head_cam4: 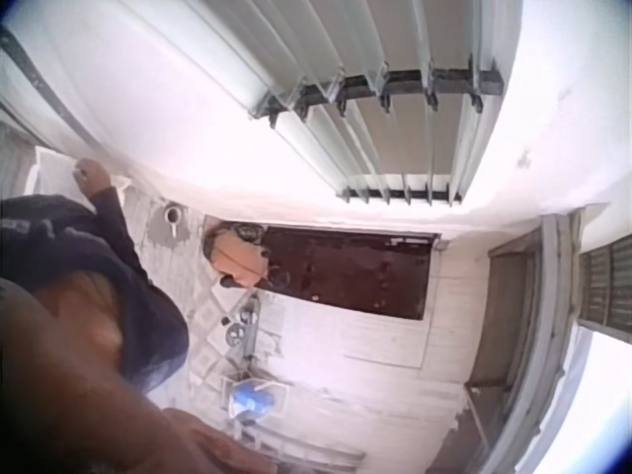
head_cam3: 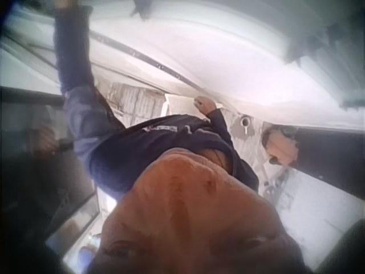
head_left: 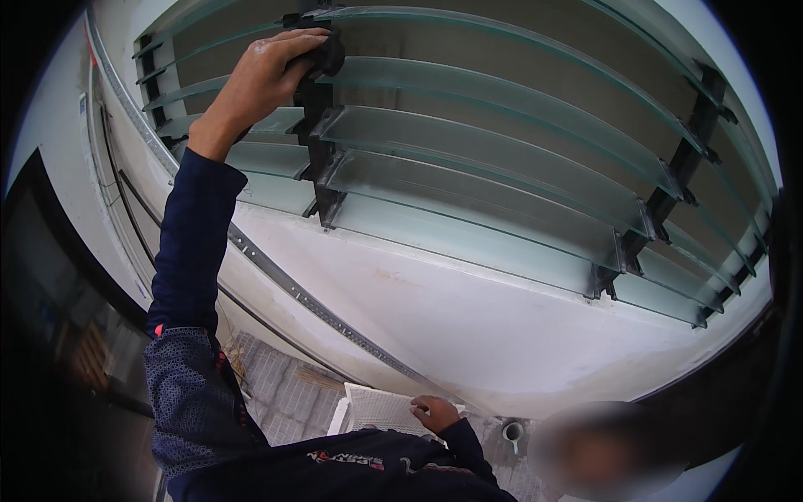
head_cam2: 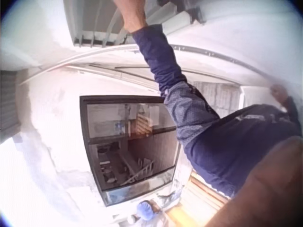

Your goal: The person wipes the glass panels and metal supports of a curved glass railing using a dark cloth. They move along the railing, cleaning multiple sections, and briefly reposition a white plastic chair to access the area before continuing to wipe the glass and frame.

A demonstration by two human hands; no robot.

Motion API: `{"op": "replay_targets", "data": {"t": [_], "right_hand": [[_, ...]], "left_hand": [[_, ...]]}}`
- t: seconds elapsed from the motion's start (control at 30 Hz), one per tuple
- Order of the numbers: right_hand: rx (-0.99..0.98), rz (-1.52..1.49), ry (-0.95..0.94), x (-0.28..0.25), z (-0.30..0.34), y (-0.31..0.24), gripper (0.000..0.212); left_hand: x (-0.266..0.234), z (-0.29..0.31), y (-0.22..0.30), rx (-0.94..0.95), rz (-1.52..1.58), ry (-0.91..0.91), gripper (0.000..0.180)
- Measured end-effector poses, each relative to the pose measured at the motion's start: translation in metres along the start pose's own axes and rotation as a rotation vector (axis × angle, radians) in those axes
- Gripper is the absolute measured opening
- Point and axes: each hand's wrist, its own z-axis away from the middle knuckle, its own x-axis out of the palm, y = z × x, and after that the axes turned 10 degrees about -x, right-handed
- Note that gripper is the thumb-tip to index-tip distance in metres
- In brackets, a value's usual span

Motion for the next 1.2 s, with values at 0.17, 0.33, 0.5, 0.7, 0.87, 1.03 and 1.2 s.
{"op": "replay_targets", "data": {"t": [0.17,0.33,0.5,0.7,0.87,1.03,1.2], "right_hand": [[-0.005,-0.035,0.05,0.014,-0.004,-0.003,0.027],[0.077,-0.079,0.052,0.019,0.005,0.0,0.029],[0.075,-0.079,0.03,0.016,0.01,0.007,0.028],[0.106,-0.093,0.094,0.008,0.016,0.016,0.028],[0.033,-0.086,0.048,0.003,0.012,0.019,0.028],[0.031,-0.078,0.013,-0.005,0.011,0.02,0.028],[0.046,-0.103,0.022,-0.008,0.016,0.029,0.027]], "left_hand": [[-0.007,-0.017,0.0,-0.226,-0.008,-0.363,0.037],[0.007,-0.024,0.006,-0.095,-0.057,-0.218,0.033],[-0.005,-0.015,0.001,-0.135,-0.201,-0.317,0.035],[-0.041,-0.022,-0.033,-0.238,-0.233,-0.145,0.038],[0.01,-0.01,-0.007,0.019,-0.234,-0.142,0.036],[-0.028,0.013,0.013,-0.224,-0.137,-0.356,0.03],[-0.061,0.077,0.038,-0.478,-0.062,-0.254,0.021]]}}
